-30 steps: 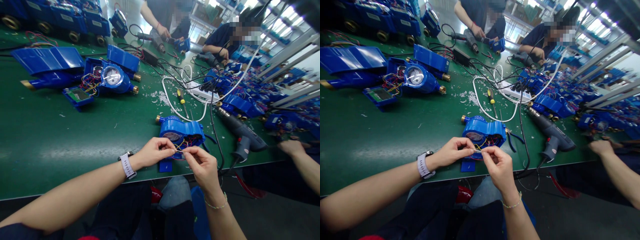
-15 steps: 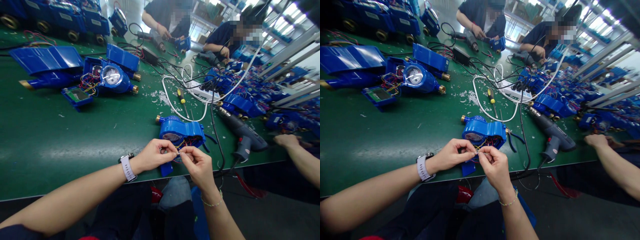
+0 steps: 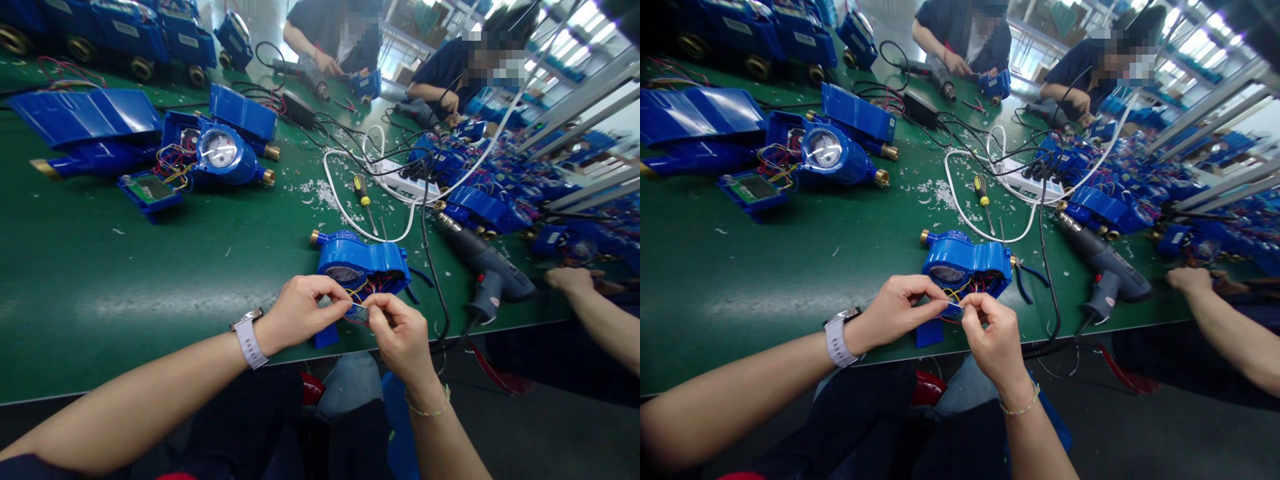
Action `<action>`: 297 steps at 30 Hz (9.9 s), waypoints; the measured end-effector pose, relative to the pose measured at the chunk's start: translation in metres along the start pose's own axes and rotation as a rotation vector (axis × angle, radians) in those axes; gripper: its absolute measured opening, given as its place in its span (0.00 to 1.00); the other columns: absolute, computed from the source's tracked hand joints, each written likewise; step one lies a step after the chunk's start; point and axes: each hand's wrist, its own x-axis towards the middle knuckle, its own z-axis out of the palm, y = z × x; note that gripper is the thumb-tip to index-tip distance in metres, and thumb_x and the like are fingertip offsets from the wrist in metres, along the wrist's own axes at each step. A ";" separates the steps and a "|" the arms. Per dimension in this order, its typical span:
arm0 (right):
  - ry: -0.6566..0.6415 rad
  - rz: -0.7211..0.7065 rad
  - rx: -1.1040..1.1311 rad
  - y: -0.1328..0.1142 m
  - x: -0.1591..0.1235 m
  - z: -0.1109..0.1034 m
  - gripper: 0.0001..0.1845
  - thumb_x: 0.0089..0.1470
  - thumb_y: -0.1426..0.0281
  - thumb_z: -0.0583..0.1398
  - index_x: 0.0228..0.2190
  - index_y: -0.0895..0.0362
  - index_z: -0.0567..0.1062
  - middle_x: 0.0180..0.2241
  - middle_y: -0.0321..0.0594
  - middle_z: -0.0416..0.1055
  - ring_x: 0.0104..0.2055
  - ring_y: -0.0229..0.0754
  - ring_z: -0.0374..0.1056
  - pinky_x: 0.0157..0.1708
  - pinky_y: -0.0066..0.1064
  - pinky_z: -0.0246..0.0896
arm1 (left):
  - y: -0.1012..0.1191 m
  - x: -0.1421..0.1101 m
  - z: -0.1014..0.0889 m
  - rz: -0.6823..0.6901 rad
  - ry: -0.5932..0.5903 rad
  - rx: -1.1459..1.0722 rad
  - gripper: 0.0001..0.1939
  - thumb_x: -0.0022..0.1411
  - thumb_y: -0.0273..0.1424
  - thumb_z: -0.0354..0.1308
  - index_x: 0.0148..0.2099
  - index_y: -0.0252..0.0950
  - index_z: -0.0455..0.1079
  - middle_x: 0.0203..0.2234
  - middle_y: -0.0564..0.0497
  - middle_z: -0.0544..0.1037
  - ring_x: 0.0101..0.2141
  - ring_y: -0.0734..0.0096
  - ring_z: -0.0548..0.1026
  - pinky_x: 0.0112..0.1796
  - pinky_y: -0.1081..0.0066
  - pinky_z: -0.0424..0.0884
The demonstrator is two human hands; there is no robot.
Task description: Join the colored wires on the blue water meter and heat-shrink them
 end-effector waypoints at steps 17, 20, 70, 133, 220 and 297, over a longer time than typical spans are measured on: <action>-0.068 0.093 0.092 0.000 0.001 -0.003 0.08 0.55 0.69 0.56 0.28 0.58 0.73 0.23 0.36 0.72 0.23 0.38 0.69 0.23 0.25 0.65 | 0.000 0.001 0.000 -0.051 -0.075 -0.034 0.06 0.58 0.28 0.59 0.32 0.33 0.75 0.26 0.51 0.78 0.25 0.75 0.70 0.27 0.76 0.62; -0.076 0.137 0.170 0.003 0.000 -0.007 0.09 0.57 0.68 0.56 0.31 0.58 0.74 0.25 0.39 0.74 0.24 0.38 0.71 0.26 0.27 0.69 | 0.001 0.001 0.000 -0.124 -0.098 -0.108 0.06 0.57 0.29 0.58 0.32 0.31 0.75 0.23 0.53 0.76 0.21 0.78 0.64 0.23 0.77 0.58; -0.150 -0.109 -0.079 -0.002 0.001 -0.008 0.08 0.60 0.73 0.58 0.28 0.57 0.72 0.25 0.34 0.65 0.25 0.36 0.60 0.25 0.27 0.53 | -0.007 0.003 0.001 -0.044 -0.266 -0.153 0.10 0.62 0.30 0.53 0.32 0.31 0.73 0.31 0.48 0.77 0.33 0.69 0.73 0.38 0.70 0.67; -0.162 -0.115 -0.184 -0.013 -0.010 0.000 0.09 0.63 0.74 0.52 0.31 0.56 0.69 0.31 0.39 0.68 0.34 0.41 0.65 0.34 0.31 0.57 | -0.011 -0.005 0.006 0.182 -0.215 0.075 0.04 0.59 0.24 0.55 0.32 0.33 0.70 0.30 0.50 0.75 0.31 0.72 0.73 0.35 0.73 0.68; -0.185 -0.060 -0.131 -0.012 -0.008 -0.009 0.07 0.60 0.71 0.56 0.30 0.56 0.72 0.28 0.35 0.69 0.27 0.36 0.63 0.28 0.27 0.55 | -0.009 -0.004 0.005 0.095 -0.262 -0.054 0.06 0.63 0.28 0.53 0.33 0.33 0.69 0.29 0.52 0.73 0.28 0.75 0.69 0.31 0.75 0.64; -0.104 -0.287 -0.255 -0.001 -0.026 -0.014 0.06 0.59 0.75 0.60 0.39 0.56 0.72 0.40 0.42 0.68 0.26 0.35 0.64 0.27 0.29 0.63 | -0.010 0.001 0.009 -0.144 -0.272 -0.360 0.04 0.61 0.27 0.54 0.34 0.31 0.67 0.29 0.51 0.72 0.30 0.73 0.68 0.35 0.71 0.65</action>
